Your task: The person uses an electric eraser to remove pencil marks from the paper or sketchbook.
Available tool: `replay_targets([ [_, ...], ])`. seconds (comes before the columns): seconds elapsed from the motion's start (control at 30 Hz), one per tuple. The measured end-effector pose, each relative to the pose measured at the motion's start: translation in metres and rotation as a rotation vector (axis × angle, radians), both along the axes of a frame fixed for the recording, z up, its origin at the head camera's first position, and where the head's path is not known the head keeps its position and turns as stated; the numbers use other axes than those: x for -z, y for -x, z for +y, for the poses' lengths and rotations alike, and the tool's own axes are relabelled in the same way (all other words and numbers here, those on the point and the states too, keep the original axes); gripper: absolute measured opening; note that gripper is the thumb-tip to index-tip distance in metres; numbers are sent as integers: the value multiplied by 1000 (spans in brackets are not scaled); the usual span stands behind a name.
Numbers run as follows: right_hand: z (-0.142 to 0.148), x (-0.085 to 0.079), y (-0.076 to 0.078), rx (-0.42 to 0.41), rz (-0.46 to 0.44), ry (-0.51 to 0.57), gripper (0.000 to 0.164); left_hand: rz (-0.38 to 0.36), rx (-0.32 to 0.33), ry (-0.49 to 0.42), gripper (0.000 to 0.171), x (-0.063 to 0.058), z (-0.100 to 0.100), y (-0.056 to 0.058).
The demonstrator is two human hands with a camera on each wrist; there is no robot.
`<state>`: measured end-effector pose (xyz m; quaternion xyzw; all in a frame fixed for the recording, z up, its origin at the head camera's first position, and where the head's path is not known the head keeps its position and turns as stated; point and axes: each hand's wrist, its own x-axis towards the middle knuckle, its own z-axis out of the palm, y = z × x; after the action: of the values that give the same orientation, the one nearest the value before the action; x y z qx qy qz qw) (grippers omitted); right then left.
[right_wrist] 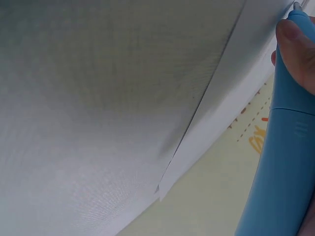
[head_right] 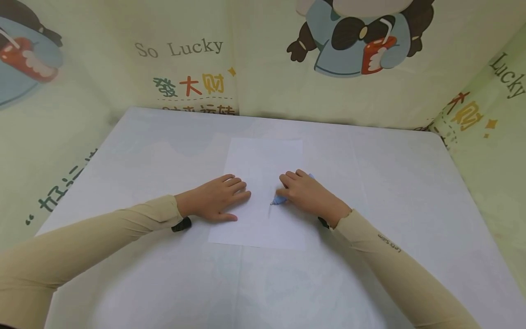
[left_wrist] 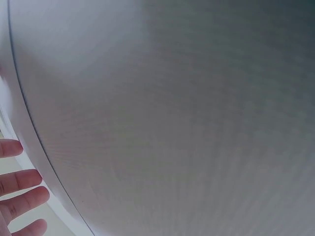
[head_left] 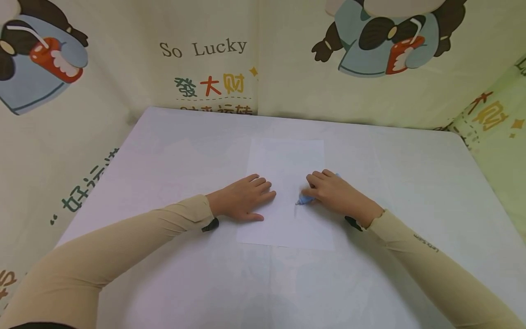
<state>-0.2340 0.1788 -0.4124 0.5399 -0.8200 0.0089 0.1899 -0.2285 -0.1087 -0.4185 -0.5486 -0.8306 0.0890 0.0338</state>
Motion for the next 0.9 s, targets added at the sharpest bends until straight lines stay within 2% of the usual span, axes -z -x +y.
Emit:
replay_targets([
  [0.17, -1, -1, 1, -6, 12, 4, 19, 5, 5, -13, 62, 0, -1, 0],
  [0.4, -3, -1, 0, -9, 13, -3, 25, 4, 8, -14, 62, -1, -2, -1],
  [0.9, -5, -3, -1, 0, 25, -27, 26, -2, 10, -15, 62, 0, -3, 0],
])
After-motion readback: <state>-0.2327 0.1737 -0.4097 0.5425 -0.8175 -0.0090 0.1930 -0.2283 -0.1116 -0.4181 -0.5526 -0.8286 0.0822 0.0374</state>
